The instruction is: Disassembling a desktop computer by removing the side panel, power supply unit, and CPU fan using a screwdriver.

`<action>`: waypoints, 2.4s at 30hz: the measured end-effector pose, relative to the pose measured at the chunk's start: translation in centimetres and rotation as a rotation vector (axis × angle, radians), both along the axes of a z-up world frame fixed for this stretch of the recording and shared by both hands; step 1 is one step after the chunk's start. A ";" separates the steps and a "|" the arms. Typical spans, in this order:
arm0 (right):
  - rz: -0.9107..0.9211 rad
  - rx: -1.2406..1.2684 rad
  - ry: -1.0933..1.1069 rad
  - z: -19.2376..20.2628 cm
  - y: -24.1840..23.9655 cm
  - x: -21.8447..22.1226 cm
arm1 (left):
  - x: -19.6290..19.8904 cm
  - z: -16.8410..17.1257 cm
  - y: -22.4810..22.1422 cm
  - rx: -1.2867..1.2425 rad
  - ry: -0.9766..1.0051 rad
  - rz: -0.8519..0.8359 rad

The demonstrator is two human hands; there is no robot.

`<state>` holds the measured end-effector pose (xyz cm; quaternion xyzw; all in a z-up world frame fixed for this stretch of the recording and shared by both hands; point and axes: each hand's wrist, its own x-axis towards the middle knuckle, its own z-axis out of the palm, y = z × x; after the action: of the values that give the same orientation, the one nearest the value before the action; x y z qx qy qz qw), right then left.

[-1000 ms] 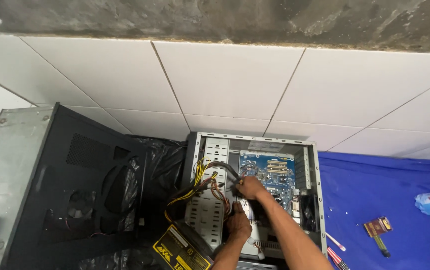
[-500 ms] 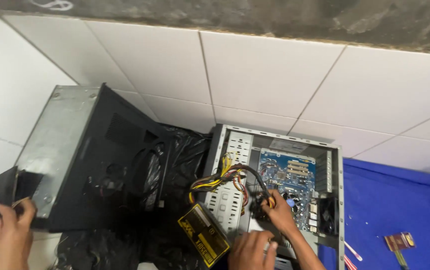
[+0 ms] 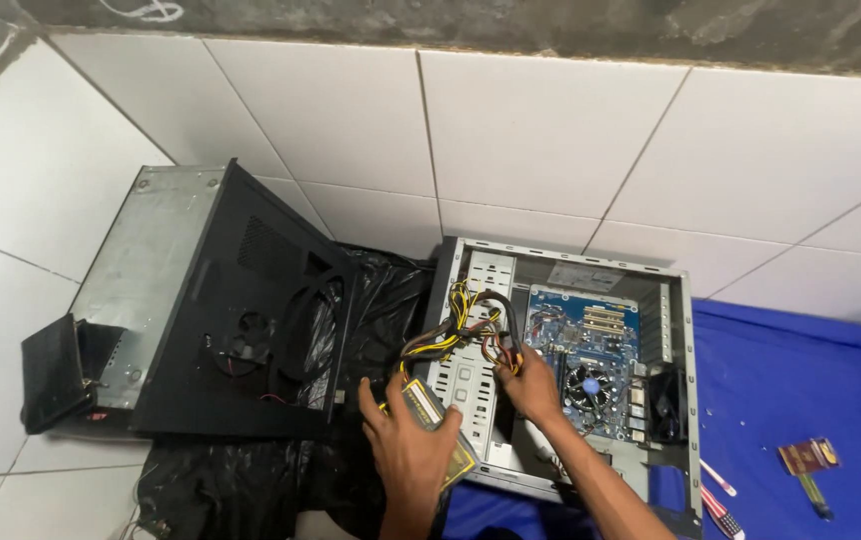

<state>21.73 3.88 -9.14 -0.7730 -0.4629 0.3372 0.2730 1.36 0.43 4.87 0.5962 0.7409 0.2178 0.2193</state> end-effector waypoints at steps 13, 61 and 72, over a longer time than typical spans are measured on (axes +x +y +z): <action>-0.364 0.270 0.509 8.6 -9.0 4.5 | 4.6 12.2 -4.0 0.410 -0.272 -0.361; -0.706 -0.060 -0.393 -13.6 -27.7 39.9 | 54.6 -17.2 4.0 0.086 0.142 -1.587; -0.336 -0.092 -0.203 -11.4 -31.3 27.6 | 30.5 -7.4 -2.2 0.096 -0.463 -0.657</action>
<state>49.28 -27.47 -20.58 -0.8811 -0.3367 0.2280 0.2415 31.84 -1.73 -2.57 0.7460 0.4310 0.2990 0.4103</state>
